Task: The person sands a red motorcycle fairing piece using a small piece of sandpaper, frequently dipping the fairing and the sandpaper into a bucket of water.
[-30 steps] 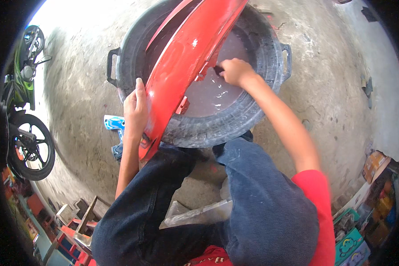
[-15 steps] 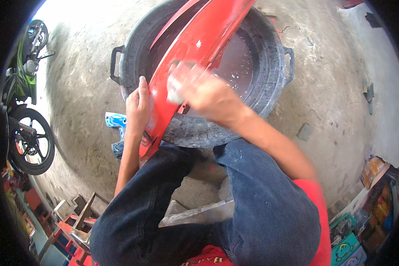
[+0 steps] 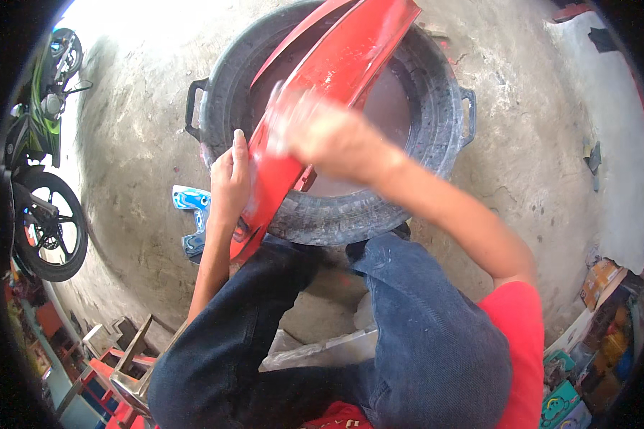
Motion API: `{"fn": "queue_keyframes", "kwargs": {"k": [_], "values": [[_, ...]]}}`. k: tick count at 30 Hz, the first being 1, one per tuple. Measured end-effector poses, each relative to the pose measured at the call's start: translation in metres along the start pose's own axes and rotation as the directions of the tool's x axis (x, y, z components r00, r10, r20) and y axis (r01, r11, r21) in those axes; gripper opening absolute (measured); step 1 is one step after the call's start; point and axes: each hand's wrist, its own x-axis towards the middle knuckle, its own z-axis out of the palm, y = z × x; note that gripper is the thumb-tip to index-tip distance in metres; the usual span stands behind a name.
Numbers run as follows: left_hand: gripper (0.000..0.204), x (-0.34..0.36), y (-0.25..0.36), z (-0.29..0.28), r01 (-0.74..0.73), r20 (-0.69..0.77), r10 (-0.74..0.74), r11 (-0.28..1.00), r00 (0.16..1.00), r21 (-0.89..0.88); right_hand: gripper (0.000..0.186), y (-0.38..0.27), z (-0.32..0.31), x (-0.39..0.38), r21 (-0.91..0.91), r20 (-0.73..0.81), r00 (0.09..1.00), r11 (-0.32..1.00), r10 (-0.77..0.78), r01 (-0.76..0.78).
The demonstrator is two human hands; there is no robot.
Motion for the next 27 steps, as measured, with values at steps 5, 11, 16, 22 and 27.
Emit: {"fn": "queue_keyframes", "kwargs": {"k": [5, 11, 16, 22, 27], "values": [[0.057, -0.001, 0.0, 0.0, -0.014, 0.001, 0.014, 1.0, 1.0, 0.024, 0.042, 0.074, -0.009, 0.002, -0.288, -0.166, 0.954, 0.913, 0.248, -0.288], [0.06, -0.001, 0.0, 0.002, -0.054, -0.036, 0.053, 0.998, 0.998, -0.015, 0.043, -0.003, 0.004, -0.003, 0.074, -0.024, 1.0, 0.997, 0.009, -0.007], [0.06, -0.001, -0.005, 0.001, 0.031, 0.001, -0.031, 0.999, 1.0, -0.013, 0.039, 0.081, -0.015, -0.012, 0.058, -0.216, 0.911, 0.936, 0.351, -0.347], [0.062, -0.001, -0.004, 0.002, -0.026, -0.021, 0.025, 0.999, 0.999, -0.031, 0.037, 0.134, -0.021, -0.03, 0.237, -0.433, 0.687, 0.809, 0.584, -0.538], [0.061, -0.002, 0.0, 0.0, 0.02, 0.001, -0.02, 0.999, 1.0, -0.026, 0.043, 0.13, -0.004, -0.027, 0.05, -0.361, 0.807, 0.873, 0.468, -0.484]]}}
